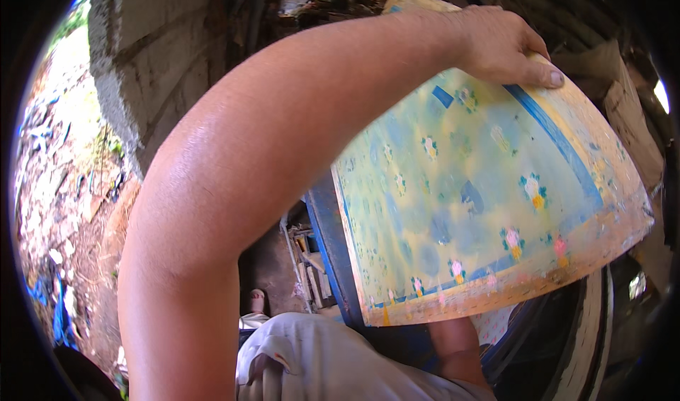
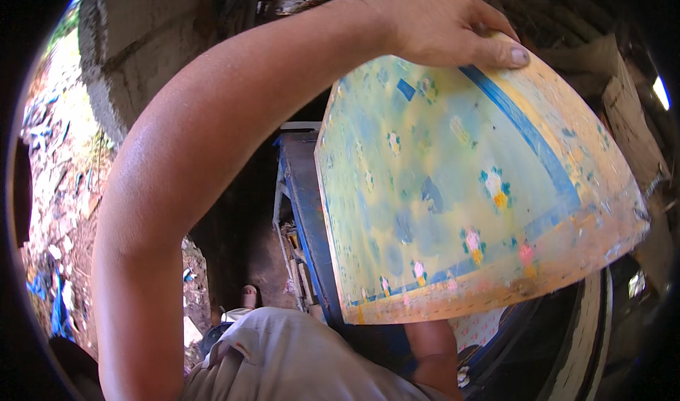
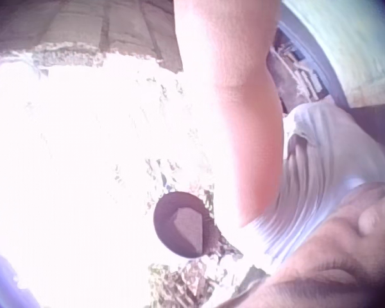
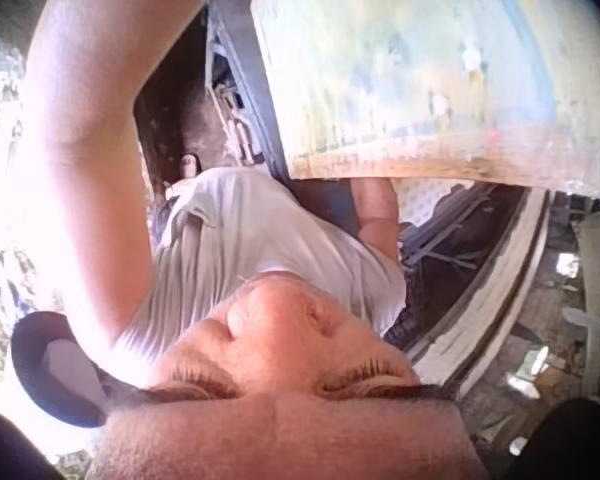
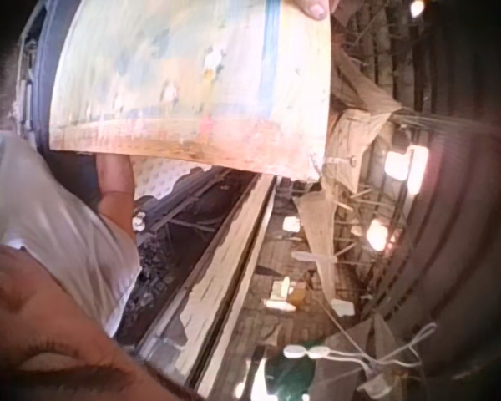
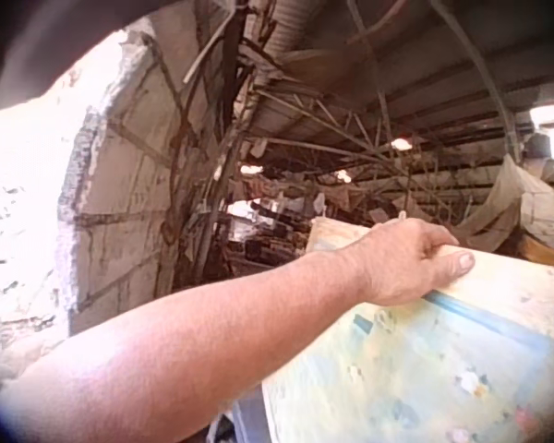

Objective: The person wipes a large rectangular printing screen with a white cloth, repeatedly rubbing the surface and flipping the screen to clean both sides. The person then carries the screen and a bottle through a workshop area.

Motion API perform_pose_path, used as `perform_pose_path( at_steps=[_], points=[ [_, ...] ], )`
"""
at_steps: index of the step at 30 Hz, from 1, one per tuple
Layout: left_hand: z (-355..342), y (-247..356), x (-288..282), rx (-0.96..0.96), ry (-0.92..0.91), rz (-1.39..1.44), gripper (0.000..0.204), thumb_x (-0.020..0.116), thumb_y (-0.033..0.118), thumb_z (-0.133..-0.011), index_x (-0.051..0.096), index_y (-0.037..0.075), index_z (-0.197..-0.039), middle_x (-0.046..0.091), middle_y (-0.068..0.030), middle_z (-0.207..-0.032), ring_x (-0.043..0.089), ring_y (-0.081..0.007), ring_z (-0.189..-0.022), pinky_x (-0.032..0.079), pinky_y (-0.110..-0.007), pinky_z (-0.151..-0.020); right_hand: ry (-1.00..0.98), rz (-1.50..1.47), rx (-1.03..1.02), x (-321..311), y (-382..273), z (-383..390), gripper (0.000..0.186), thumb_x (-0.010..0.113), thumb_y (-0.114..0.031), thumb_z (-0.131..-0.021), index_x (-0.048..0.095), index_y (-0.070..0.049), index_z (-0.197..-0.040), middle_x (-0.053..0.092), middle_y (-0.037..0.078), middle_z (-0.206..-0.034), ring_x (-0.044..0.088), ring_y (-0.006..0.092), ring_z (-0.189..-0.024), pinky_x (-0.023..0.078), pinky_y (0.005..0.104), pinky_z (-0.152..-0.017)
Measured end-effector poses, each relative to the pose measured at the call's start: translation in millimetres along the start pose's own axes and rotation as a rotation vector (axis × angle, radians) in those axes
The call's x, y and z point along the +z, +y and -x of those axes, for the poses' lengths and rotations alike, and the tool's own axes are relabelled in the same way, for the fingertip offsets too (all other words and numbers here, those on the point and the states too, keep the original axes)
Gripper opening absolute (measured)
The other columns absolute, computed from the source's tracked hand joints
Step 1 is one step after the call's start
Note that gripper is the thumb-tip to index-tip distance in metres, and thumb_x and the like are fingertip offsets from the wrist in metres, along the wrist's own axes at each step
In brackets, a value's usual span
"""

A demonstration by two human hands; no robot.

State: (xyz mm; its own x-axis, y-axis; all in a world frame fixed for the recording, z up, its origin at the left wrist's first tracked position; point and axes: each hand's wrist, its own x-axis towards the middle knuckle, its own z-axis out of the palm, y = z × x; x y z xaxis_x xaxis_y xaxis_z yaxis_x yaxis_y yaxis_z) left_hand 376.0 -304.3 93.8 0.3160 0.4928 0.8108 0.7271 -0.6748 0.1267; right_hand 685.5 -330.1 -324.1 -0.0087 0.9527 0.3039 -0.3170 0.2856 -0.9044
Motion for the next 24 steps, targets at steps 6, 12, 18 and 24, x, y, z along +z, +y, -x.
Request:
perform_pose_path(
  at_steps=[6,12,18,24],
  points=[
    [4.0,2.3,4.9,-0.025,0.078,-0.024,0.080,0.056,0.084,-0.095,0.073,0.022,-0.143,0.075,-0.0095,-0.138,0.068,-0.0290,-0.134,0.048,-0.047,-0.120,-0.028,0.031,0.028,-15.2,-6.5,9.0,0.042,0.062,-0.015,-0.102,0.057,-0.002,-0.142,0.069,0.014,-0.124,0.069,0.0269,-0.108,0.058,0.0432,-0.092],
    [2.4,-0.3,14.7,-0.020,0.023,-0.034,0.081,0.053,0.085,-0.095,0.072,0.025,-0.146,0.074,-0.0064,-0.138,0.066,-0.0267,-0.136,0.044,-0.047,-0.123,-0.006,0.066,0.057,-30.6,-5.2,24.1,0.039,0.063,-0.014,-0.101,0.059,-0.002,-0.138,0.070,0.013,-0.120,0.070,0.0257,-0.104,0.058,0.0418,-0.088],
    [12.0,-3.7,11.3,0.128,0.105,-0.033,0.074,0.053,0.077,-0.099,0.071,0.018,-0.141,0.075,-0.0116,-0.132,0.066,-0.0319,-0.132,0.044,-0.048,-0.120,-0.020,0.085,0.054,-23.0,-3.2,10.8,0.036,0.065,-0.013,-0.101,0.062,-0.002,-0.135,0.071,0.012,-0.116,0.070,0.0244,-0.099,0.058,0.0404,-0.085],
    [-0.5,5.0,18.9,0.028,0.043,-0.117,0.084,0.051,0.086,-0.095,0.069,0.025,-0.148,0.074,-0.0049,-0.140,0.064,-0.0276,-0.140,0.041,-0.047,-0.125,-0.026,0.093,0.093,-30.3,0.1,37.9,0.032,0.066,-0.012,-0.100,0.064,-0.002,-0.131,0.072,0.011,-0.112,0.071,0.0231,-0.094,0.058,0.0389,-0.081]
  ],
)
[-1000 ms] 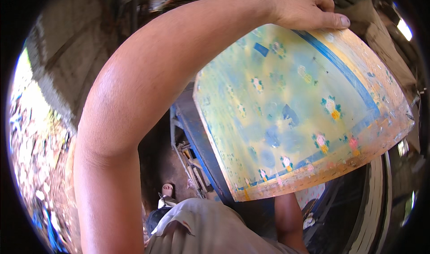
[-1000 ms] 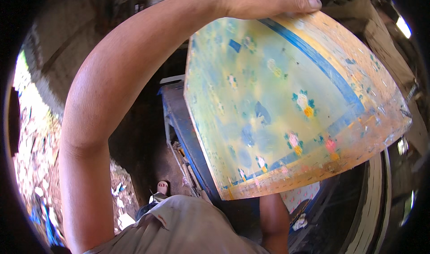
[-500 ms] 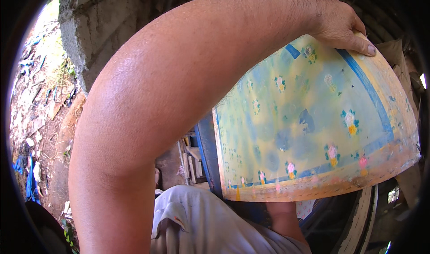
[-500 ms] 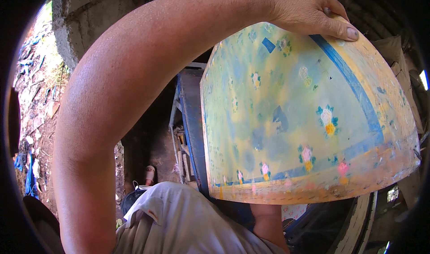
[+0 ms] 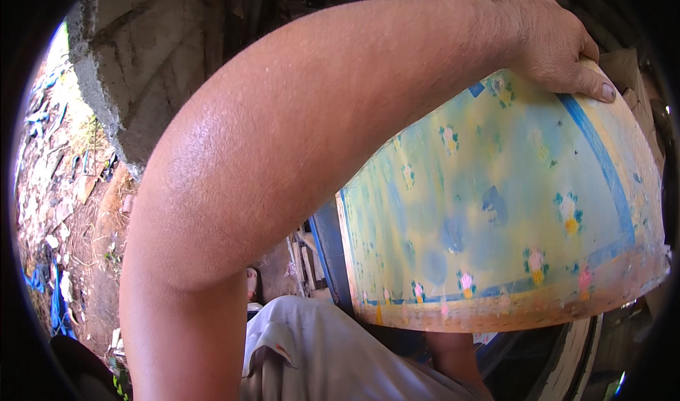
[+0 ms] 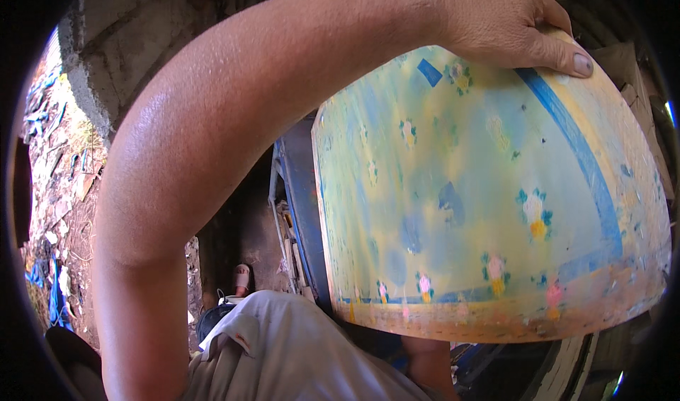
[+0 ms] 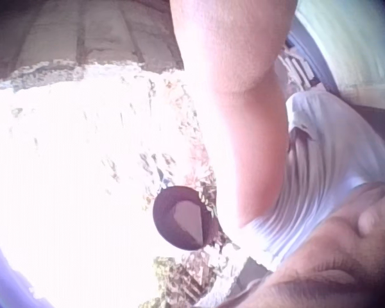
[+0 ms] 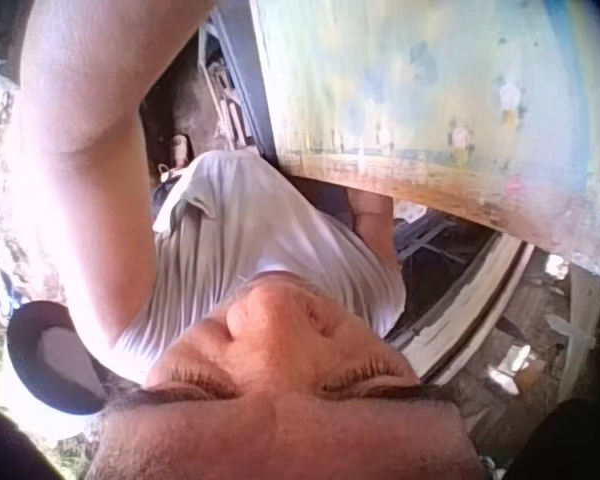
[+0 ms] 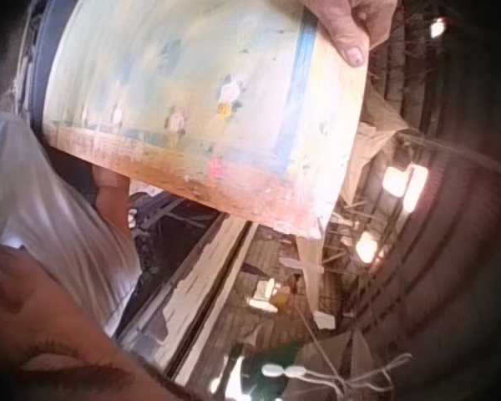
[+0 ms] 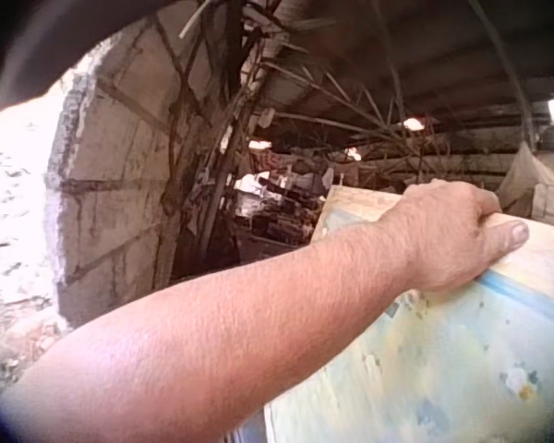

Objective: The person wipes a large rectangular printing screen with a white cloth, repeatedly rubbing the surface and flipping the screen to clean both sides. The person then carries the screen and a bottle through a workshop area.

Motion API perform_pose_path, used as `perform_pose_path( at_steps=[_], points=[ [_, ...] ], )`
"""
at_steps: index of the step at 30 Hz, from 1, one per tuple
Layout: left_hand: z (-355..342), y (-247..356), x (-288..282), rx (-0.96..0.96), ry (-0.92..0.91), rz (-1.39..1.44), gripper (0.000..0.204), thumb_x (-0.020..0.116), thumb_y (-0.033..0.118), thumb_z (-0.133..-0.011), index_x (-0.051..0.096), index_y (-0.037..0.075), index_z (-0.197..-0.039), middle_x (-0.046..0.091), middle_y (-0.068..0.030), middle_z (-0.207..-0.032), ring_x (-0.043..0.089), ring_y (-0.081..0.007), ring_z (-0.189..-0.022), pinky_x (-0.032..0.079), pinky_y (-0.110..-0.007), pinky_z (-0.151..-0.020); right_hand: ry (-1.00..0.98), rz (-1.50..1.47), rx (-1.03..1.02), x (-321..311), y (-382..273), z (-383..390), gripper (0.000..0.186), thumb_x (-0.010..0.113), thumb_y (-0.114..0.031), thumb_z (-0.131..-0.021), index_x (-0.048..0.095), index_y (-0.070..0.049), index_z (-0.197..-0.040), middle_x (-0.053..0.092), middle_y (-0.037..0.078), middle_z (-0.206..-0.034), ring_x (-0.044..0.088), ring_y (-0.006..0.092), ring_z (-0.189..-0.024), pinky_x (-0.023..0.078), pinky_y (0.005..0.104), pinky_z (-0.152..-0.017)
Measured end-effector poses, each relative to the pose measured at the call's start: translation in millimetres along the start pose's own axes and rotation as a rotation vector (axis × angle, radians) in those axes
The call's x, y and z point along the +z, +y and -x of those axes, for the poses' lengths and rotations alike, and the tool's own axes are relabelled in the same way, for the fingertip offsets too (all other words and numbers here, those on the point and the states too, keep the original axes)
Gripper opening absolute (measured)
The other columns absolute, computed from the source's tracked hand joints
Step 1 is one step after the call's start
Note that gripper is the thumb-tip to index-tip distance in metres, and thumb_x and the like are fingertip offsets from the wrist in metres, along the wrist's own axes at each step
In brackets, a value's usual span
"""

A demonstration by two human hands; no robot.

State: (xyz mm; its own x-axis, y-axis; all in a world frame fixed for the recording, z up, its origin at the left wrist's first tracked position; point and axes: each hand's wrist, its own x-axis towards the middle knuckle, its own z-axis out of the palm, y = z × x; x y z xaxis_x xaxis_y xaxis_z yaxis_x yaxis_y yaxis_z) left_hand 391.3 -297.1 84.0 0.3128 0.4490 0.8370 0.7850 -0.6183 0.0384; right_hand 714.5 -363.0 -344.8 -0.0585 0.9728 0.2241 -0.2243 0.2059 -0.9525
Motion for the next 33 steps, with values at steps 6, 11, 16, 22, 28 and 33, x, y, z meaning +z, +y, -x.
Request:
perform_pose_path(
  at_steps=[6,11,16,22,28,33],
  points=[
    [23.4,-8.6,-49.6,0.180,-0.108,0.307,0.064,0.053,0.056,-0.106,0.071,0.000,-0.131,0.073,-0.0260,-0.123,0.069,-0.0420,-0.121,0.052,-0.050,-0.108,-0.173,0.060,-0.042,54.8,13.4,-44.4,0.029,0.067,-0.011,-0.100,0.067,-0.002,-0.127,0.073,0.010,-0.108,0.072,0.0219,-0.089,0.058,0.0375,-0.078],
    [27.4,-3.0,-69.9,0.002,-0.151,0.281,0.063,0.034,0.050,-0.114,0.065,0.000,-0.136,0.068,-0.0185,-0.126,0.064,-0.0317,-0.126,0.045,-0.045,-0.115,-0.447,0.144,-0.252,165.3,33.9,-116.4,0.026,0.069,-0.010,-0.099,0.069,-0.002,-0.124,0.074,0.010,-0.105,0.072,0.0208,-0.085,0.058,0.0363,-0.075],
    [13.0,-77.5,-74.9,-0.188,-0.265,0.758,0.066,0.056,0.057,-0.109,0.062,0.007,-0.151,0.070,-0.0177,-0.141,0.066,-0.0289,-0.136,0.048,-0.045,-0.119,-0.449,0.237,-0.411,207.3,51.4,-154.3,0.024,0.070,-0.009,-0.098,0.071,-0.001,-0.121,0.075,0.009,-0.101,0.072,0.0197,-0.081,0.058,0.0351,-0.072],
    [29.0,-150.5,-210.8,-0.376,-0.527,1.155,0.056,0.058,0.038,-0.111,0.053,0.003,-0.154,0.059,-0.0231,-0.152,0.061,-0.0316,-0.140,0.046,-0.046,-0.121,-0.519,0.127,-0.396,267.6,-3.1,-112.2,0.017,0.077,-0.015,-0.099,0.072,-0.002,-0.110,0.071,0.011,-0.092,0.066,0.0178,-0.079,0.053,0.0344,-0.072],
    [39.0,-137.8,-248.5,-0.471,-0.260,0.649,0.050,0.060,0.035,-0.110,0.056,0.004,-0.148,0.058,-0.0237,-0.153,0.057,-0.0351,-0.143,0.044,-0.049,-0.123,-0.698,-0.027,-0.593,258.0,-8.3,-94.7,0.012,0.079,-0.007,-0.094,0.073,-0.004,-0.104,0.069,0.012,-0.088,0.068,0.0245,-0.074,0.053,0.0358,-0.067],
    [27.5,-102.8,-270.0,-0.567,-0.231,0.411,0.045,0.061,0.033,-0.108,0.058,0.004,-0.143,0.057,-0.0243,-0.153,0.053,-0.0380,-0.146,0.042,-0.052,-0.124,-0.688,-0.052,-0.805,314.5,-1.9,-127.7,0.013,0.079,-0.006,-0.089,0.072,-0.006,-0.100,0.068,0.013,-0.089,0.069,0.0326,-0.076,0.055,0.0409,-0.066]
  ],
)
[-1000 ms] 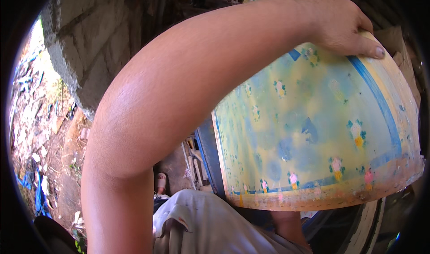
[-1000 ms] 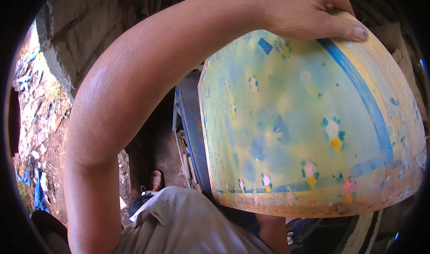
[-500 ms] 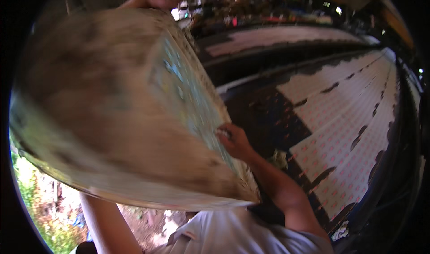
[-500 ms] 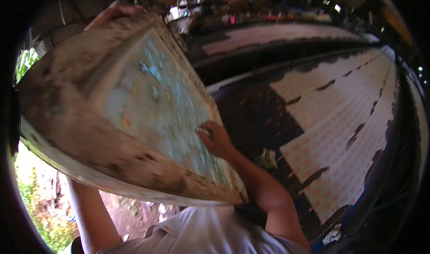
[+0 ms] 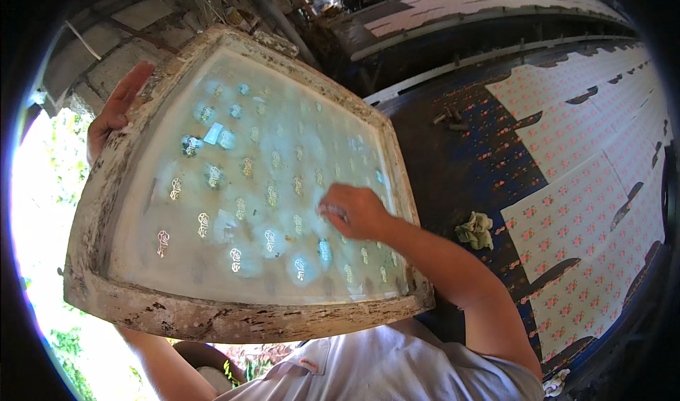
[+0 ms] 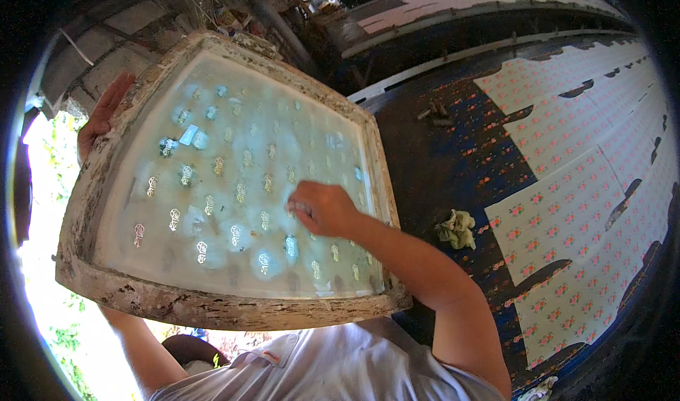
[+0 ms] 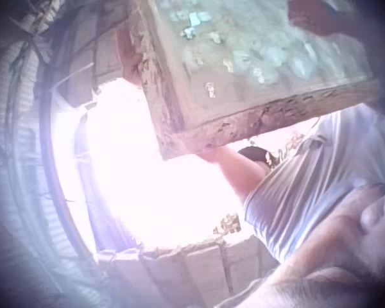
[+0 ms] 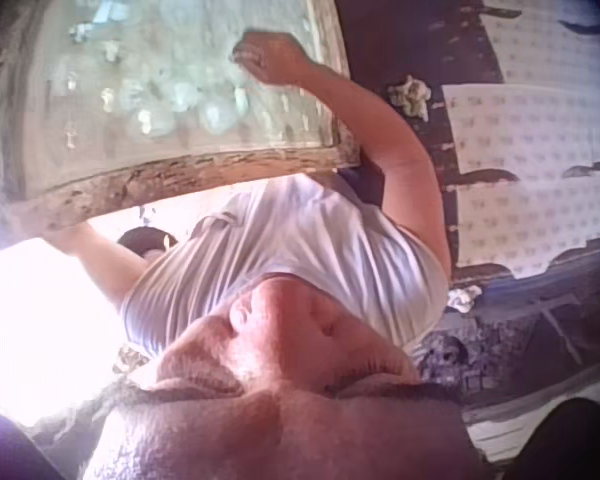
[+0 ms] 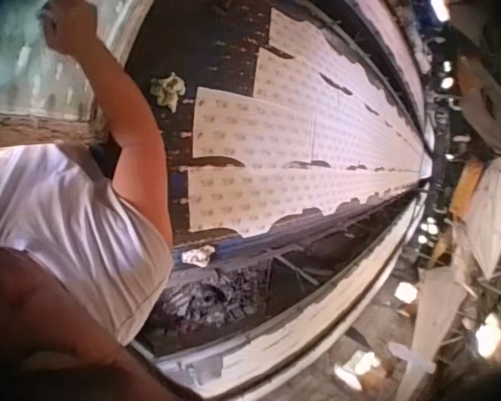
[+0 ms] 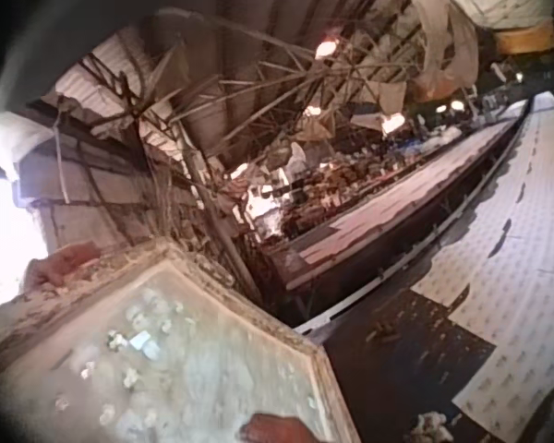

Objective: The person wipes a large rectangular printing screen with a white cloth, repeatedly rubbing the surface and flipping the screen to clean both sides. The person then carries the screen and a bottle through a workshop area.

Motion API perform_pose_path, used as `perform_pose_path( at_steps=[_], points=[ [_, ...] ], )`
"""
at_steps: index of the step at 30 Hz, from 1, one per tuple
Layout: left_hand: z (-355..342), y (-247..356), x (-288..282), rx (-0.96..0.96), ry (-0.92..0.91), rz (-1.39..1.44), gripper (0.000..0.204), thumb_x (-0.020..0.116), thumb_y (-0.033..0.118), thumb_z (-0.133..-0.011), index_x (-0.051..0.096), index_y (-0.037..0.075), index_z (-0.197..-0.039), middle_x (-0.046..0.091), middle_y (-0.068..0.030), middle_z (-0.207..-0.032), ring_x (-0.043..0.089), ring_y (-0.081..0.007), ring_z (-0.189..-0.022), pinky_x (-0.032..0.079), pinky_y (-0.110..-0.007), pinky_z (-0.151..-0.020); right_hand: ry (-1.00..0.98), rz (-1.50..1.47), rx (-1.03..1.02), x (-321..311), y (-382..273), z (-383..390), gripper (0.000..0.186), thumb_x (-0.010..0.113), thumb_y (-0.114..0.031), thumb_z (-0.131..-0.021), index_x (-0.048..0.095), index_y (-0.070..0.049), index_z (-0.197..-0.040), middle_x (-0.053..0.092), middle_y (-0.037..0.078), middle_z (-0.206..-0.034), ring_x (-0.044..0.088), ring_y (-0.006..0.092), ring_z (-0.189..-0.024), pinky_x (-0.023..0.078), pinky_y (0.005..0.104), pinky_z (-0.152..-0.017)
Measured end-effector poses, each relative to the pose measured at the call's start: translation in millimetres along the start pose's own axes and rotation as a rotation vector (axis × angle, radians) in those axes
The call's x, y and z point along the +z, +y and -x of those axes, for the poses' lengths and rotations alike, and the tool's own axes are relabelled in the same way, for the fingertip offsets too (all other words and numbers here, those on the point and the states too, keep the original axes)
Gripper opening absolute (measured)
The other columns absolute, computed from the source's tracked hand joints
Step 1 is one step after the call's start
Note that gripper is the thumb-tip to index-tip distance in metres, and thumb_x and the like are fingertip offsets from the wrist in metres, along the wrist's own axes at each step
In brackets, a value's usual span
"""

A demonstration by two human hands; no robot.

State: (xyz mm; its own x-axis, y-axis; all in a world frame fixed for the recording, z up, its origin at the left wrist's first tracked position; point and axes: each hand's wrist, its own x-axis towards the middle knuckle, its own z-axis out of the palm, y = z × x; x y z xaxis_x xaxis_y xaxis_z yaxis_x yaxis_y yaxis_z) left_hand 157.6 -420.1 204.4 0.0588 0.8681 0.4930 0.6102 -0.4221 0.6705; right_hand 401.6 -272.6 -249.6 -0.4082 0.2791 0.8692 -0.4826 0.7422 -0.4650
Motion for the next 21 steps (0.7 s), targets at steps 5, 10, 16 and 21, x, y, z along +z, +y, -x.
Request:
perform_pose_path(
  at_steps=[5,10,16,21],
  points=[
    [-9.9,-26.7,10.6,-0.021,-0.007,-0.025,0.039,0.063,0.030,-0.107,0.061,0.005,-0.137,0.056,-0.0249,-0.154,0.049,-0.0410,-0.148,0.040,-0.055,-0.125,0.093,0.050,0.053,1.2,11.0,6.0,0.014,0.078,-0.005,-0.087,0.072,-0.009,-0.099,0.067,0.011,-0.088,0.069,0.0336,-0.075,0.056,0.0422,-0.065],
    [27.5,5.1,8.1,-0.069,0.052,-0.119,0.034,0.064,0.027,-0.106,0.063,0.005,-0.132,0.055,-0.0254,-0.154,0.046,-0.0439,-0.151,0.038,-0.058,-0.126,0.027,-0.090,-0.171,1.6,4.4,1.4,0.024,0.079,0.001,-0.078,0.071,-0.012,-0.096,0.069,0.009,-0.088,0.070,0.0319,-0.076,0.058,0.0431,-0.064],
    [4.8,-32.3,54.0,0.148,-0.111,-0.053,0.028,0.066,0.024,-0.104,0.066,0.006,-0.126,0.053,-0.0261,-0.155,0.041,-0.0475,-0.154,0.035,-0.062,-0.128,0.003,0.203,0.327,-25.2,35.2,3.9,0.011,0.075,-0.009,-0.089,0.071,-0.008,-0.099,0.071,0.015,-0.094,0.072,0.0386,-0.086,0.060,0.0472,-0.075],
    [50.5,35.9,44.1,-0.001,0.008,-0.155,0.023,0.066,0.019,-0.103,0.069,0.005,-0.122,0.055,-0.0271,-0.153,0.039,-0.0453,-0.157,0.034,-0.059,-0.129,-0.053,-0.103,-0.175,6.4,1.6,-2.1,0.020,0.077,-0.001,-0.084,0.070,-0.010,-0.100,0.068,0.012,-0.084,0.071,0.0353,-0.074,0.057,0.0427,-0.064]
  ],
)
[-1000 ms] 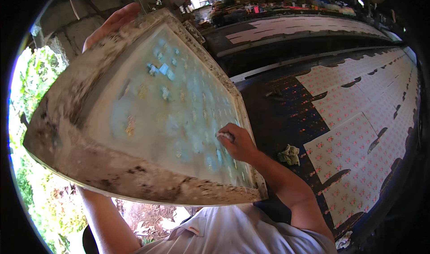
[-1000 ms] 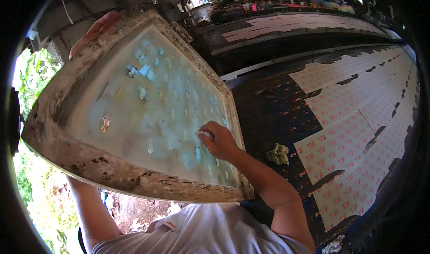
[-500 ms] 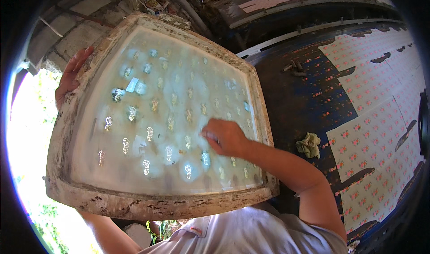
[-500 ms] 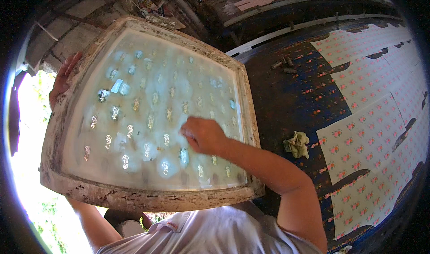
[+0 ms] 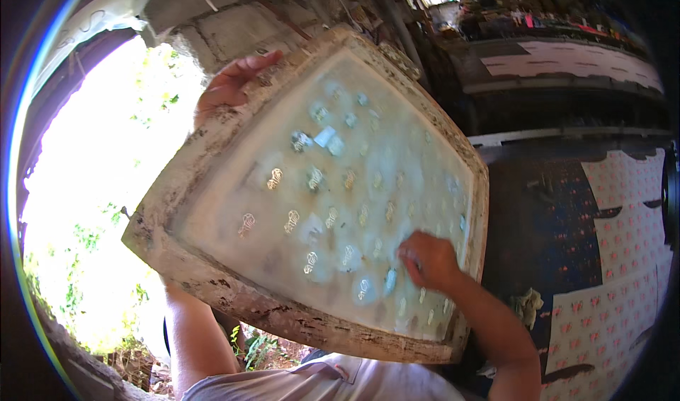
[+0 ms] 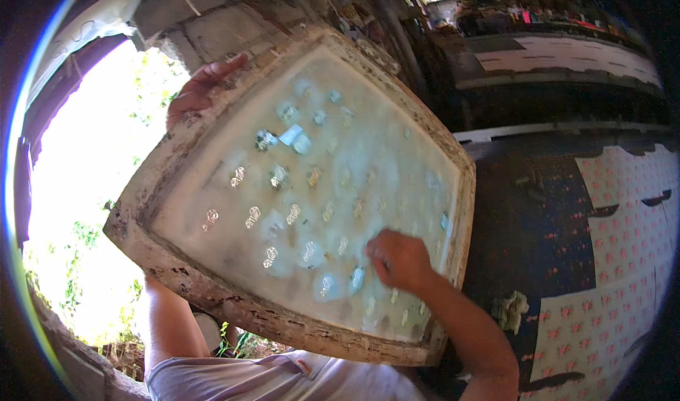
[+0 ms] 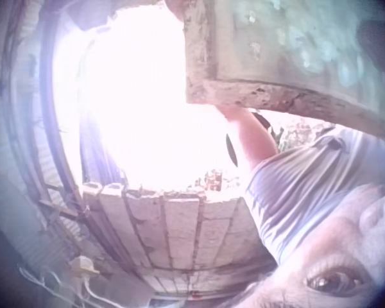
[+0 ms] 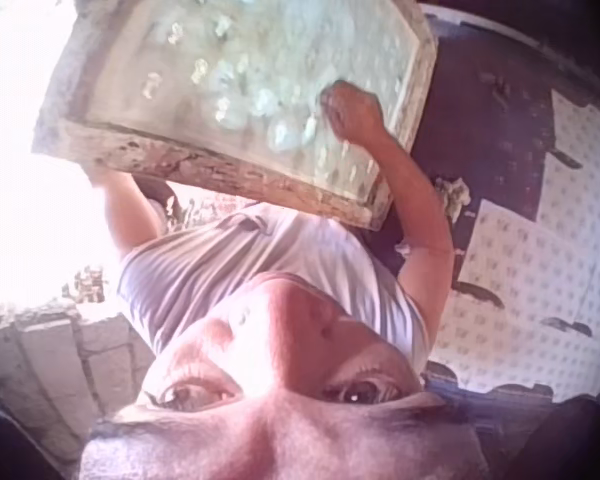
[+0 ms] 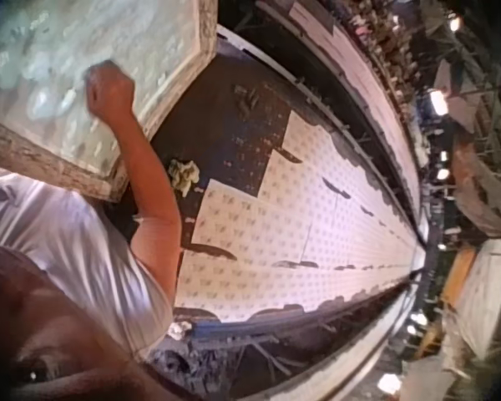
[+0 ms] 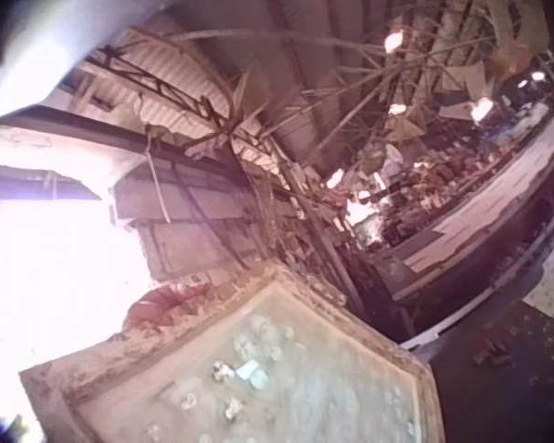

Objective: The person wipes a large rectangular printing screen with a white cloth, repeatedly rubbing the surface and flipping the screen to clean both sides. The person then carries the screen and a bottle through a workshop area.

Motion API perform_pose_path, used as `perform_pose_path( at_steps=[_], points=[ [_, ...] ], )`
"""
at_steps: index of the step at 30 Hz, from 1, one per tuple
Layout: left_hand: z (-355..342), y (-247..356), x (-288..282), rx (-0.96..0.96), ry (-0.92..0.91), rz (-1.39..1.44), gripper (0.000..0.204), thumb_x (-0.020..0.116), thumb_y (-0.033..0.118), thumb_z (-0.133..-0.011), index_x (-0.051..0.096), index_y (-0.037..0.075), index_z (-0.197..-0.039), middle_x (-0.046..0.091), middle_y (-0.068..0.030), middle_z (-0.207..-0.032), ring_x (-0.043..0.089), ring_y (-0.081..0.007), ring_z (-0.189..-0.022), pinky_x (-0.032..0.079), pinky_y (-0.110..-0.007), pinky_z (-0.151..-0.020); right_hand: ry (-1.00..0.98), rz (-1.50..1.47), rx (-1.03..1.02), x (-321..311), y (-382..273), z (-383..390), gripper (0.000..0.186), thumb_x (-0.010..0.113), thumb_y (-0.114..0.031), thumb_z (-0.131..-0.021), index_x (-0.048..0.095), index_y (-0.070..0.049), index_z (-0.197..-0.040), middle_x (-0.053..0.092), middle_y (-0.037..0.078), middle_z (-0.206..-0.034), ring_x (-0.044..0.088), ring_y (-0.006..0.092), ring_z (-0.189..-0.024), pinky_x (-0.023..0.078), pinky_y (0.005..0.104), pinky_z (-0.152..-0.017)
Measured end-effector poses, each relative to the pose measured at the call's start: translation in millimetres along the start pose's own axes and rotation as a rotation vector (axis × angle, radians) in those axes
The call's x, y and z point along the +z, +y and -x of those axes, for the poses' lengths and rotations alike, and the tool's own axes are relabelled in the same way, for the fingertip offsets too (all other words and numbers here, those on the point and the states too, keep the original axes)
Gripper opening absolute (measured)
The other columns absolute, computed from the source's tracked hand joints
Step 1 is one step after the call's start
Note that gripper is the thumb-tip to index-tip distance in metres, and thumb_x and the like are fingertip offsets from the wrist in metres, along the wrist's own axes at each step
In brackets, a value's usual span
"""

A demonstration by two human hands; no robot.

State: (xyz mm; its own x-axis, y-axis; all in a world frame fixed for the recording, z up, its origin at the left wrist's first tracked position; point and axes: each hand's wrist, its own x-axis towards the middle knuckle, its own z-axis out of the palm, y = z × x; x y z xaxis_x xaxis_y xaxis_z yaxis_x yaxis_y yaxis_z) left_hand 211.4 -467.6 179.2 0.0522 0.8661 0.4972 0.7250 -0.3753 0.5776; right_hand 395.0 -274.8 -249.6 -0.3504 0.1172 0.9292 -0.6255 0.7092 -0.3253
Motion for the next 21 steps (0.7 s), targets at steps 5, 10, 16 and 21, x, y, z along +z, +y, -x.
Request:
perform_pose_path(
  at_steps=[5,10,16,21],
  points=[
    [-16.3,-71.4,-12.3,0.018,0.026,0.083,0.025,0.065,0.021,-0.103,0.070,0.005,-0.121,0.056,-0.0264,-0.150,0.041,-0.0443,-0.154,0.035,-0.059,-0.128,0.130,0.267,0.398,-14.4,29.9,6.9,0.015,0.076,-0.004,-0.087,0.070,-0.009,-0.099,0.071,0.013,-0.092,0.072,0.0366,-0.079,0.059,0.0441,-0.068],
    [11.3,-31.6,-51.8,-0.113,0.155,-0.038,0.026,0.064,0.023,-0.104,0.070,0.005,-0.121,0.057,-0.0258,-0.148,0.043,-0.0433,-0.151,0.036,-0.058,-0.126,-0.034,-0.133,0.061,-4.1,-47.3,23.0,0.020,0.077,0.001,-0.084,0.070,-0.007,-0.101,0.070,0.010,-0.087,0.072,0.0311,-0.073,0.058,0.0402,-0.063],
    [-17.3,-82.2,-62.2,-0.140,0.158,-0.007,0.028,0.063,0.026,-0.104,0.071,0.005,-0.121,0.059,-0.0250,-0.145,0.045,-0.0420,-0.148,0.038,-0.057,-0.125,0.168,0.282,0.348,-18.5,49.9,4.5,0.014,0.078,-0.006,-0.085,0.071,-0.011,-0.097,0.069,0.010,-0.085,0.071,0.0331,-0.075,0.057,0.0429,-0.063],
    [1.7,-62.1,-74.5,-0.180,0.216,-0.054,0.030,0.062,0.028,-0.104,0.071,0.005,-0.121,0.061,-0.0244,-0.142,0.047,-0.0410,-0.145,0.039,-0.056,-0.123,0.057,0.033,0.093,-3.3,-13.7,7.1,0.017,0.078,-0.005,-0.084,0.070,-0.012,-0.097,0.067,0.008,-0.087,0.071,0.0321,-0.079,0.058,0.0439,-0.065]
  ],
)
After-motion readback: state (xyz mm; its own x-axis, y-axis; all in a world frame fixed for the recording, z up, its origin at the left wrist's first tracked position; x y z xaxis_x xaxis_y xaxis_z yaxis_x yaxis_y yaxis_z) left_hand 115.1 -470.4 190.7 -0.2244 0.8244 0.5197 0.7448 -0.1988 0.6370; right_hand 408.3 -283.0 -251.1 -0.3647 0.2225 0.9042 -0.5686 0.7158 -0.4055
